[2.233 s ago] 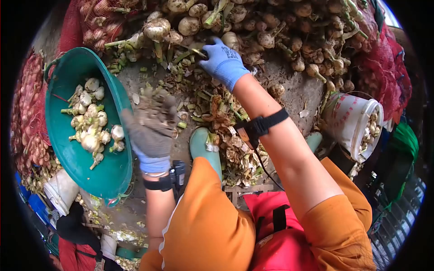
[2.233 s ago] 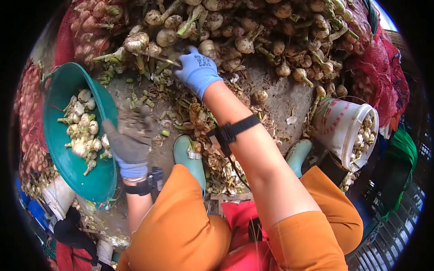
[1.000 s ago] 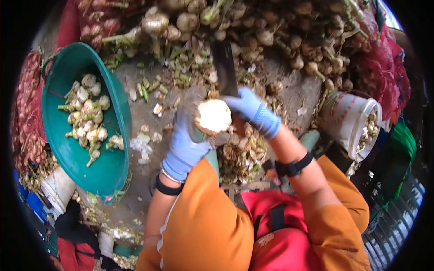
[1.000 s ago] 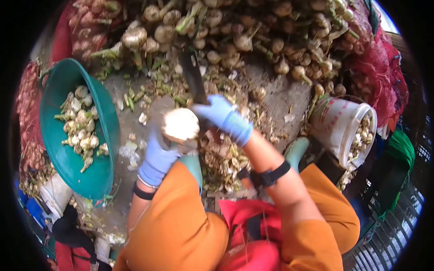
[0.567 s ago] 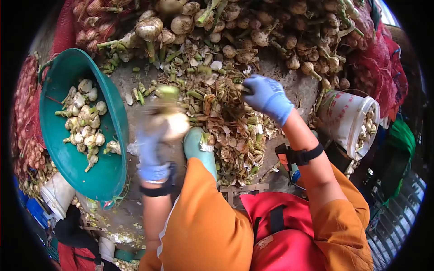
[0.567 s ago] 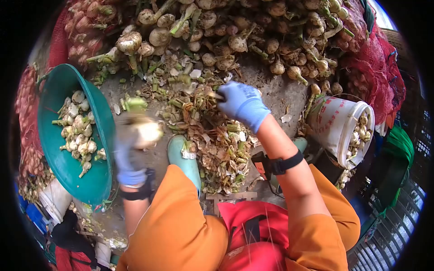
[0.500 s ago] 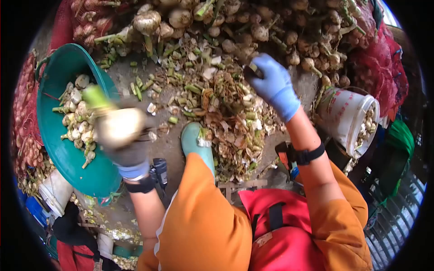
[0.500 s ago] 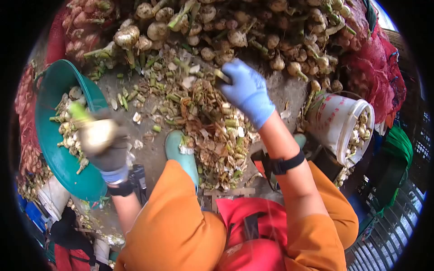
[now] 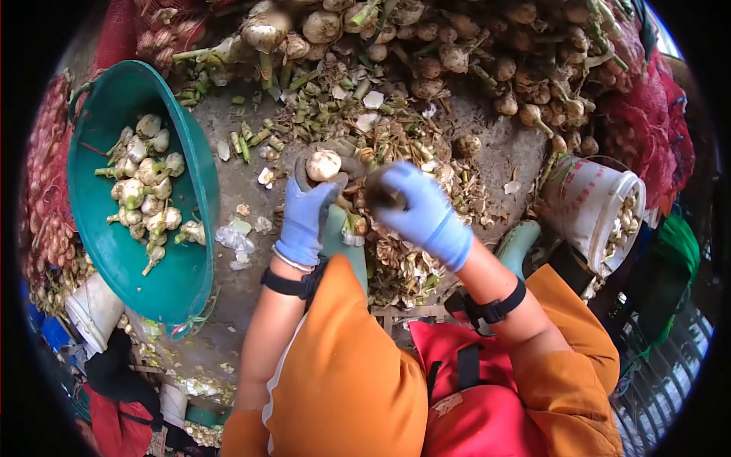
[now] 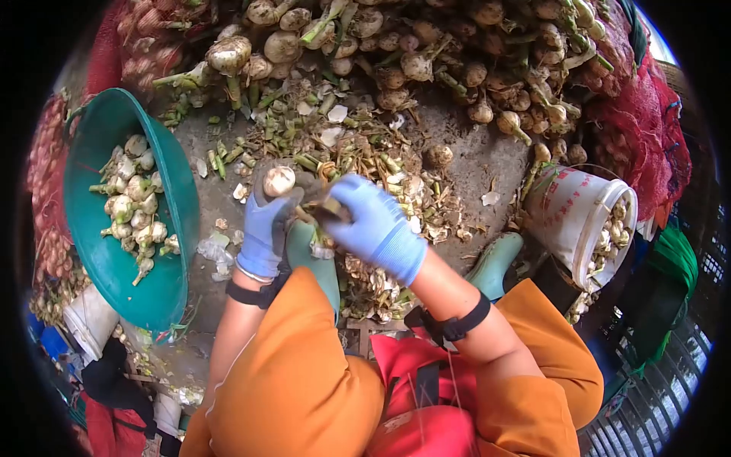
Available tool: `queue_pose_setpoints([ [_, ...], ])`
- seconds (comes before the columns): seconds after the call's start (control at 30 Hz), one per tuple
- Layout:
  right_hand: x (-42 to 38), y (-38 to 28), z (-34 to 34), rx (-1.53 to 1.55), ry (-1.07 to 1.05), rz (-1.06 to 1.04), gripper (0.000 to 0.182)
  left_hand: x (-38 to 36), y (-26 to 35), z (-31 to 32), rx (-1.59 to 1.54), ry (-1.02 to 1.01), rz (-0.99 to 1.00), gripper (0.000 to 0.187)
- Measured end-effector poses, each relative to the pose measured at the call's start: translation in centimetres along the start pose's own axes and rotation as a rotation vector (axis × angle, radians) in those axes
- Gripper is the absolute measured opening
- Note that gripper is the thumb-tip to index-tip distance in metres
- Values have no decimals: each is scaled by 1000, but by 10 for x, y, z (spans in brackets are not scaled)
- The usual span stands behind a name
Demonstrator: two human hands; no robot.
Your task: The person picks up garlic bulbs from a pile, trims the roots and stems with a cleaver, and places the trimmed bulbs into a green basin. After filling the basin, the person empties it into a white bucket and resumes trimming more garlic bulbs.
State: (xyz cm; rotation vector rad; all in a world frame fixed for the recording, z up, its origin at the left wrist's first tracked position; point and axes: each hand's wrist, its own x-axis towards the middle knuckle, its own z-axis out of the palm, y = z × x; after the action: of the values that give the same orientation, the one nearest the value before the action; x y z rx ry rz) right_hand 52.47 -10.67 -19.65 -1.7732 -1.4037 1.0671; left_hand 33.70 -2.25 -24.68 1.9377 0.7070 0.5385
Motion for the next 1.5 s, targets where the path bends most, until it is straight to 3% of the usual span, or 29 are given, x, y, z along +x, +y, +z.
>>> queue_pose_setpoints([
  [0.07, 8, 1, -17, -111, 113, 56, 27, 1, 11, 7, -620, 233, -661, 40],
  [0.13, 11, -13, -29, -220, 40, 41, 27, -5, 26, 7, -721, 287, -662, 48],
  [0.2, 12, -23, -31, -511, -115, -104, 28, -19, 19, 2, -65, 10, -64, 59],
  [0.27, 10, -26, -28, -521, -63, -215, 25, -25, 13, -3, 126, 1, -29, 67],
  [0.33, 8, -27, -27, -511, -91, -199, 24, -34, 8, 0, -75, 105, -333, 59],
  [0.37, 8, -28, -27, -509, -93, -199, 24, -25, 25, -8, -137, 94, -342, 57],
  [0.4, 10, -29, -28, -537, -102, -175, 26, -30, 21, -7, -134, 97, -342, 57],
  [0.47, 15, -24, -27, -529, -76, -155, 29, -47, 11, -6, 78, -112, -104, 57],
  [0.5, 17, -18, -25, -534, -84, -125, 28, -38, 30, -11, -230, -63, -338, 48],
  [0.53, 19, -13, -23, -543, -92, -98, 28, -28, 41, -10, -227, -62, -337, 48],
  [0.6, 25, -5, -24, -556, -81, 16, 23, -6, 57, -8, -924, 240, -641, 35],
  [0.67, 36, 47, -34, -453, 23, 395, 23, 7, 92, -25, -675, 12, -528, 37],
  [0.73, 27, 59, -40, -46, 90, 467, 27, 10, 78, -27, -313, 23, -247, 40],
  [0.8, 13, 37, -31, 46, -112, 511, 30, 4, 43, -25, -376, 108, -314, 47],
  [0.83, 14, 33, -28, 41, -181, 497, 29, 2, 29, -17, -461, 272, -337, 53],
  [0.87, 15, 29, -26, 28, -246, 479, 29, 8, 33, -18, -919, 357, -427, 52],
  [0.93, 21, 9, -31, 138, -215, 577, 25, -7, 17, -30, -1294, 344, -573, 49],
  [0.97, 23, 1, -31, 66, -96, 399, 22, 6, 45, -33, -846, 310, -717, 43],
  [1.0, 23, -8, -29, 3, 23, 224, 18, 3, 46, -24, -1055, 326, -659, 38],
  [1.07, 29, -27, -20, -41, 131, -102, 18, 8, 56, -22, -1340, 339, -794, 37],
  [1.1, 36, -10, -15, -139, 38, -39, 20, 6, 58, -23, -1418, 315, -605, 44],
  [1.13, 46, 9, -13, -238, -58, 31, 22, 6, 55, -36, -1460, 195, -651, 50],
  [1.17, 57, 15, -28, -303, -272, 353, 27, 14, 67, -42, -1442, 358, -462, 53],
  [1.2, 55, 29, -36, -349, -145, 339, 23, 14, 62, -66, -1517, 373, -327, 55],
  [1.27, 57, 50, -60, -486, 53, 172, 24, 16, 74, -116, -1993, 277, -47, 87],
  [1.33, 64, 63, -75, -584, 134, 0, 21, 3, 63, -142, -1923, 142, -34, 89],
  [1.4, 83, 85, -73, -907, 72, -64, 31, 9, 51, -128, -1747, 420, -104, 95],
  [1.43, 91, 90, -73, -889, -14, -33, 33, 14, 38, -110, -1722, 306, -60, 89],
  [1.5, 104, 85, -71, -874, -113, 9, 36, 18, 38, -79, -1537, 310, -300, 79],
])
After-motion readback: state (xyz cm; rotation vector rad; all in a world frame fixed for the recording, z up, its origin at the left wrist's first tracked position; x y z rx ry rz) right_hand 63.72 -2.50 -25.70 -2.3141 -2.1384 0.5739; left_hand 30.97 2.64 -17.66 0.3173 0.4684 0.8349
